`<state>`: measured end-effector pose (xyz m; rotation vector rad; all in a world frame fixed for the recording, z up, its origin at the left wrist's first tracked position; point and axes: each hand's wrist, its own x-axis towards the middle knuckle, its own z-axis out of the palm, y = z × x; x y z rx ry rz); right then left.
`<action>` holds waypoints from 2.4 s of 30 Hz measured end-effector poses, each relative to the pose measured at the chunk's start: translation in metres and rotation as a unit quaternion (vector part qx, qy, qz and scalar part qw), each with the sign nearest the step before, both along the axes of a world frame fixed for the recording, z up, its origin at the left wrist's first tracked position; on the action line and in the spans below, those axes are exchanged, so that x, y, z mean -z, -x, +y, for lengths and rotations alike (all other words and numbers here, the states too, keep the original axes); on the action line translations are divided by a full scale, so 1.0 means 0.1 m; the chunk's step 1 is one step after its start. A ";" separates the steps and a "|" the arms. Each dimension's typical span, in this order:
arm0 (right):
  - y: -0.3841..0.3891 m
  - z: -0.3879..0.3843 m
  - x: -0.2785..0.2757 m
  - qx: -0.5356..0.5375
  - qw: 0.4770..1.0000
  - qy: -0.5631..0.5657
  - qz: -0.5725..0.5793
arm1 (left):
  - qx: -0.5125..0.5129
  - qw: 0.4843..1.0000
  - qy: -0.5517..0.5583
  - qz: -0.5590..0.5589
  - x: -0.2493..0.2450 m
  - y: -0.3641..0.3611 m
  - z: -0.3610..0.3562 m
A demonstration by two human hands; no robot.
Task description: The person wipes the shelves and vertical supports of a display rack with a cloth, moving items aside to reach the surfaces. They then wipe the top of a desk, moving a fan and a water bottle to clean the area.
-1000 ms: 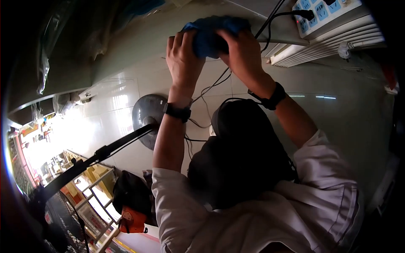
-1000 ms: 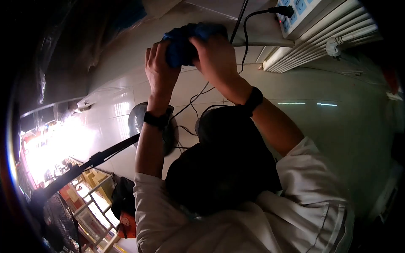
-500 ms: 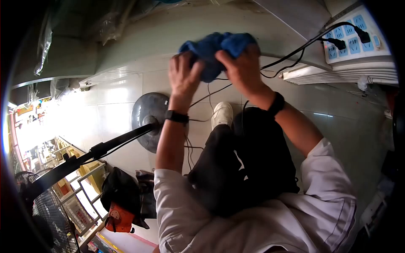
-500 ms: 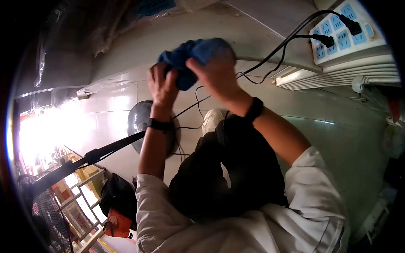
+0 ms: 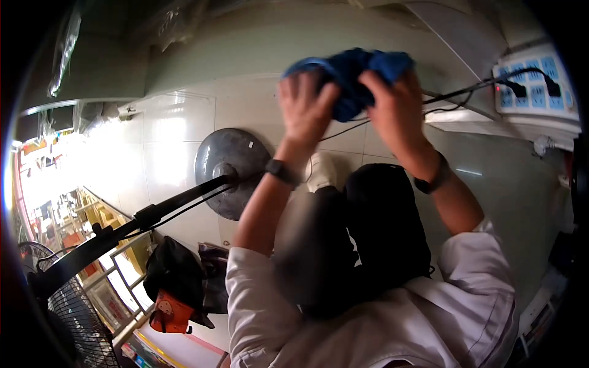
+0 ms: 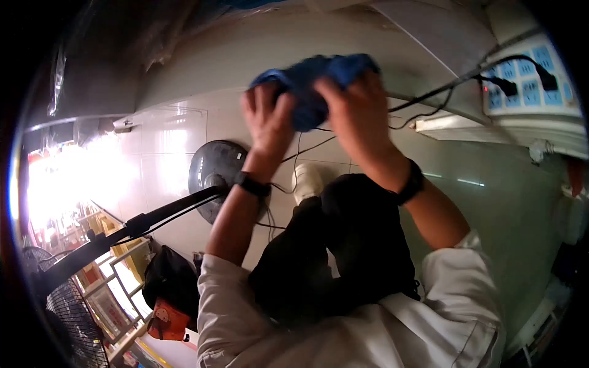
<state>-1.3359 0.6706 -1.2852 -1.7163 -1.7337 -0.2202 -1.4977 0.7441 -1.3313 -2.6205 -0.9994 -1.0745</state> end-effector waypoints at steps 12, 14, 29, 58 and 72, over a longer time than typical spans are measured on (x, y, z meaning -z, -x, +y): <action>0.80 0.74 0.03 -0.134 0.989 -0.067 -0.012 | 0.029 0.999 -0.041 -0.012 -0.01 1.09 0.63; 1.11 1.02 0.14 -0.149 0.982 -0.119 -0.012 | -0.004 0.999 -0.035 -0.009 -0.04 1.42 0.79; 1.85 1.42 -0.02 -0.155 0.984 -0.057 -0.063 | -0.109 0.988 -0.011 -0.113 0.00 1.87 1.01; 1.60 1.08 0.78 -0.230 0.961 -0.105 -0.109 | 0.125 0.578 0.303 -0.748 1.62 1.21 1.01; 1.94 1.60 1.54 -0.218 0.969 -0.033 -0.115 | -0.002 0.556 0.270 -0.786 1.92 1.19 1.17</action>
